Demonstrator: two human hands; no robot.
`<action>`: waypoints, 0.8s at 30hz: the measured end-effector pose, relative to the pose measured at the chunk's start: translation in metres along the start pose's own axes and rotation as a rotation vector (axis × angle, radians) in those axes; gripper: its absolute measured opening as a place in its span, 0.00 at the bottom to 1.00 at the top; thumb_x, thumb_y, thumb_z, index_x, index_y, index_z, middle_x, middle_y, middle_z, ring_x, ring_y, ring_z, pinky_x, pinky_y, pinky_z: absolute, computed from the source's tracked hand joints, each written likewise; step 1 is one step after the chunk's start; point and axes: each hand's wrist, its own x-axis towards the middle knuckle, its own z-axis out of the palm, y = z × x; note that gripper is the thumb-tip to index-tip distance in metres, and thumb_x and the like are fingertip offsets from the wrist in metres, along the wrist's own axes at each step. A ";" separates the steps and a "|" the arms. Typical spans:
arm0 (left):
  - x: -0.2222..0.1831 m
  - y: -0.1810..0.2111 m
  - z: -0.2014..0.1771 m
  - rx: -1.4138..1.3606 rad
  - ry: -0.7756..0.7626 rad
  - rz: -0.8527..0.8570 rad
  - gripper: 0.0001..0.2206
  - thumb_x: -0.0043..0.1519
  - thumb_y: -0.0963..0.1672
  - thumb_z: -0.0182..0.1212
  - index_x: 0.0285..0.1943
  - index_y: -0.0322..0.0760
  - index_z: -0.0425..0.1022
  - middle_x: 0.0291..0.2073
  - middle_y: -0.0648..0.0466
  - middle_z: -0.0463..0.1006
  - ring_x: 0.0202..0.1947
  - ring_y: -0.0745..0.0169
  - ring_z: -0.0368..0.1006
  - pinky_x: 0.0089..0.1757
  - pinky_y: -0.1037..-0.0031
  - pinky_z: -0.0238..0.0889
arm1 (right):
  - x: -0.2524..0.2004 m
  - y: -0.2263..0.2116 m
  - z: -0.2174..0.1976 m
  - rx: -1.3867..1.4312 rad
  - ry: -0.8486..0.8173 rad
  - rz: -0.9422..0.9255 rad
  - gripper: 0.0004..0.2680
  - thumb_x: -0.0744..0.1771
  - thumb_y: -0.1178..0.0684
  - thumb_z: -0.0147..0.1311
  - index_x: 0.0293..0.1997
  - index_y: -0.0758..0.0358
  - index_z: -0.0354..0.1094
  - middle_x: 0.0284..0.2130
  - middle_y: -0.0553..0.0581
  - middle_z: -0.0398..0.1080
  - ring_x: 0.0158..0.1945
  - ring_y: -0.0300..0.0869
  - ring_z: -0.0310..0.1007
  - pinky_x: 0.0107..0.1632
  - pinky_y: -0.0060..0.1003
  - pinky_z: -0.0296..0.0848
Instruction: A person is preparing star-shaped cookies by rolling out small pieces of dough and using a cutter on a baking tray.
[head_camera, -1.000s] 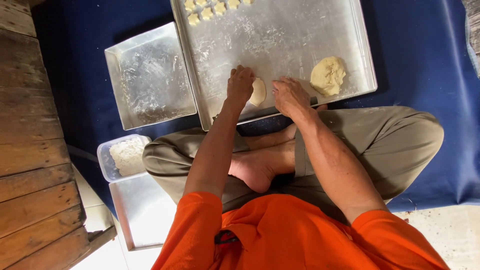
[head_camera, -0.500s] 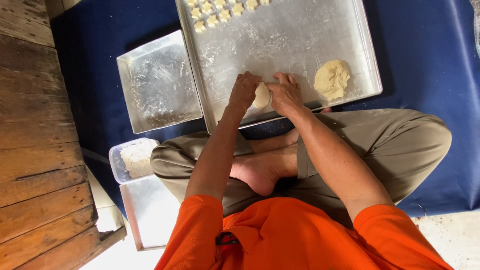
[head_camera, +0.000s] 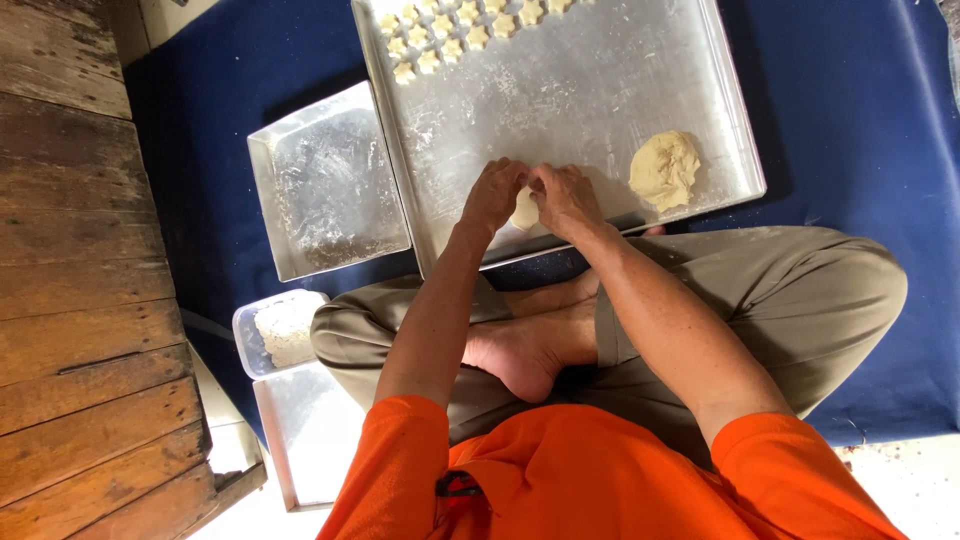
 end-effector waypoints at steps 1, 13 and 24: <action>0.000 0.001 -0.003 0.002 0.000 0.001 0.04 0.69 0.45 0.54 0.47 0.48 0.74 0.40 0.52 0.73 0.50 0.49 0.73 0.55 0.62 0.69 | 0.002 -0.004 0.000 0.001 0.002 0.000 0.08 0.68 0.54 0.51 0.53 0.53 0.69 0.42 0.54 0.74 0.55 0.57 0.71 0.52 0.58 0.70; -0.015 0.008 -0.012 -0.035 0.001 0.006 0.05 0.69 0.43 0.52 0.46 0.46 0.75 0.38 0.54 0.73 0.50 0.51 0.72 0.55 0.64 0.67 | 0.012 0.000 0.016 -0.162 0.115 -0.062 0.04 0.66 0.55 0.59 0.43 0.55 0.74 0.36 0.58 0.70 0.45 0.57 0.71 0.46 0.51 0.68; -0.026 -0.008 -0.007 -0.453 0.039 -0.314 0.12 0.74 0.48 0.46 0.60 0.49 0.75 0.54 0.51 0.77 0.62 0.52 0.70 0.63 0.57 0.61 | 0.004 -0.023 -0.002 -0.124 0.072 -0.103 0.05 0.68 0.56 0.57 0.44 0.64 0.74 0.39 0.65 0.68 0.45 0.61 0.69 0.46 0.51 0.71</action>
